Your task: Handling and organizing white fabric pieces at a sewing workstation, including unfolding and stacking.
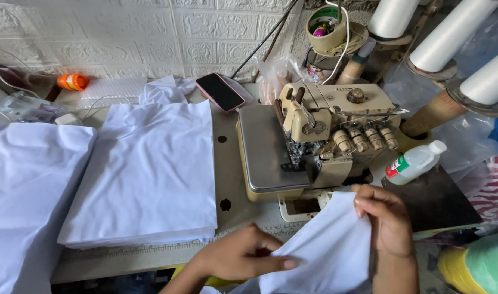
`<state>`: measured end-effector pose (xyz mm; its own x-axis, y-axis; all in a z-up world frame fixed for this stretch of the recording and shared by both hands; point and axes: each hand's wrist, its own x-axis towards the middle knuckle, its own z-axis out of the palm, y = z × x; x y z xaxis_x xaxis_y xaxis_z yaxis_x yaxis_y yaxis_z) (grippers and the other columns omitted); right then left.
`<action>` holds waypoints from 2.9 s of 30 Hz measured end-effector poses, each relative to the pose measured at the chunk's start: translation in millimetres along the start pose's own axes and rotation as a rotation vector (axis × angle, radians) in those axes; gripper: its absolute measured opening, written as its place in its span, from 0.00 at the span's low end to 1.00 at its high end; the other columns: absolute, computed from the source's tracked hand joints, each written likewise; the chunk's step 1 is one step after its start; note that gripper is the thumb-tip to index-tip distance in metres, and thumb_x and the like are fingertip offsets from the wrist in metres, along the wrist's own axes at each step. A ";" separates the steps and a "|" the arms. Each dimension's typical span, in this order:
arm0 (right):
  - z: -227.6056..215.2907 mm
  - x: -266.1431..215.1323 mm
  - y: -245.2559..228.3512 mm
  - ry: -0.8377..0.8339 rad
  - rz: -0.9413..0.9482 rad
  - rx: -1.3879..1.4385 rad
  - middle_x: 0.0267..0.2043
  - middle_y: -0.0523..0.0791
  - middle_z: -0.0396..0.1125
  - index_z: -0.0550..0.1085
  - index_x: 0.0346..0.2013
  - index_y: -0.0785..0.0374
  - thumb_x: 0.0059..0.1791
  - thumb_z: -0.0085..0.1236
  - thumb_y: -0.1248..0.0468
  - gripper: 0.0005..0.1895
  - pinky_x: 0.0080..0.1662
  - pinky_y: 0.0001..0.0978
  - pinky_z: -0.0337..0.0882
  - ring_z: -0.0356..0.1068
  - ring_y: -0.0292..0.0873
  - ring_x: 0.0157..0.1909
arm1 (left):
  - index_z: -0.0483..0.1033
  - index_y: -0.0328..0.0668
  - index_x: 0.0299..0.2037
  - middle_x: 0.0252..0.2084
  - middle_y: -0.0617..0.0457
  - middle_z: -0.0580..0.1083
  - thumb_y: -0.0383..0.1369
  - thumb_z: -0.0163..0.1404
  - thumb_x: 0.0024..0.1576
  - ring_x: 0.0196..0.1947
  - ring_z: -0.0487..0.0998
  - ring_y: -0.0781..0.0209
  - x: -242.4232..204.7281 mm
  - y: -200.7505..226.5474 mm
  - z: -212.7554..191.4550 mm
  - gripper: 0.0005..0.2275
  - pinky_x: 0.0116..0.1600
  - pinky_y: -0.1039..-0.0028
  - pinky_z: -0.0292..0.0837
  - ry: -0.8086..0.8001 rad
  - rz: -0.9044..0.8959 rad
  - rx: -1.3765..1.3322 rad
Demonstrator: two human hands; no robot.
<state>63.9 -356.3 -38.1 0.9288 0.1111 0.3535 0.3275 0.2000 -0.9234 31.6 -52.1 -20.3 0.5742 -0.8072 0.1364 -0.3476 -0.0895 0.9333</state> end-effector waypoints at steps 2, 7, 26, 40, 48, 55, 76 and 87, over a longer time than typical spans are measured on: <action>-13.0 1.5 17.3 -0.094 -0.021 -0.032 0.21 0.42 0.58 0.68 0.19 0.60 0.48 0.51 0.62 0.13 0.31 0.28 0.53 0.55 0.37 0.25 | 0.61 0.48 0.21 0.20 0.65 0.52 0.39 0.52 0.66 0.21 0.50 0.74 -12.4 -1.3 0.0 0.20 0.27 0.77 0.45 -0.026 0.013 -0.223; 45.4 -9.7 -18.6 -0.361 0.256 -0.371 0.47 0.51 0.79 0.86 0.28 0.65 0.48 0.55 0.52 0.21 0.57 0.40 0.67 0.75 0.47 0.59 | 0.65 0.43 0.17 0.13 0.61 0.58 0.39 0.56 0.59 0.14 0.54 0.74 -22.3 0.6 19.5 0.20 0.22 0.79 0.41 -0.037 -0.040 -0.844; 32.8 -58.1 39.6 0.113 0.565 0.123 0.37 0.62 0.82 0.84 0.36 0.81 0.44 0.63 0.75 0.09 0.43 0.43 0.72 0.78 0.54 0.39 | 0.82 0.45 0.39 0.44 0.52 0.80 0.36 0.55 0.58 0.46 0.78 0.60 15.3 -8.1 51.8 0.07 0.50 0.70 0.72 0.852 0.230 -0.140; 40.9 -64.9 63.6 0.061 0.494 0.463 0.21 0.50 0.72 0.78 0.18 0.66 0.46 0.63 0.68 0.11 0.38 0.53 0.69 0.69 0.50 0.27 | 0.79 0.25 0.40 0.37 0.40 0.80 0.20 0.59 0.57 0.36 0.84 0.53 -6.5 -33.9 56.8 0.05 0.44 0.76 0.89 0.806 0.514 0.480; -10.1 -80.7 80.8 -0.120 0.305 0.612 0.57 0.58 0.72 0.70 0.60 0.71 0.42 0.78 0.66 0.35 0.51 0.55 0.78 0.74 0.59 0.55 | 0.66 0.45 0.36 0.27 0.58 0.65 0.41 0.47 0.63 0.27 0.62 0.71 -5.2 10.1 40.3 0.10 0.34 0.78 0.57 1.425 0.147 -0.430; 32.9 -61.1 66.1 -0.033 -0.036 -0.177 0.15 0.41 0.65 0.79 0.22 0.63 0.49 0.56 0.50 0.21 0.20 0.31 0.55 0.59 0.37 0.16 | 0.70 0.45 0.40 0.23 0.56 0.59 0.32 0.54 0.60 0.19 0.60 0.55 37.9 -10.4 -42.7 0.05 0.23 0.62 0.46 0.925 0.657 1.071; 62.2 -16.7 54.4 -0.001 0.525 0.211 0.63 0.56 0.71 0.52 0.75 0.64 0.40 0.61 0.68 0.50 0.38 0.27 0.77 0.77 0.43 0.43 | 0.62 0.34 0.68 0.68 0.33 0.63 0.45 0.41 0.65 0.67 0.63 0.35 59.7 -47.7 -5.6 0.26 0.72 0.51 0.53 0.653 0.057 0.877; 52.4 -26.6 81.5 0.385 0.331 0.212 0.43 0.56 0.72 0.63 0.60 0.60 0.47 0.55 0.72 0.26 0.33 0.36 0.70 0.69 0.47 0.39 | 0.69 0.38 0.65 0.66 0.37 0.67 0.59 0.41 0.58 0.68 0.63 0.42 79.1 -44.3 -19.8 0.34 0.70 0.54 0.51 0.626 -0.041 0.964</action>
<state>56.8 -292.0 -114.9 0.9857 -0.1546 -0.0674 0.0022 0.4114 -0.9114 107.1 -100.5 -44.3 0.7722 -0.3858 0.5049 -0.5875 -0.7362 0.3359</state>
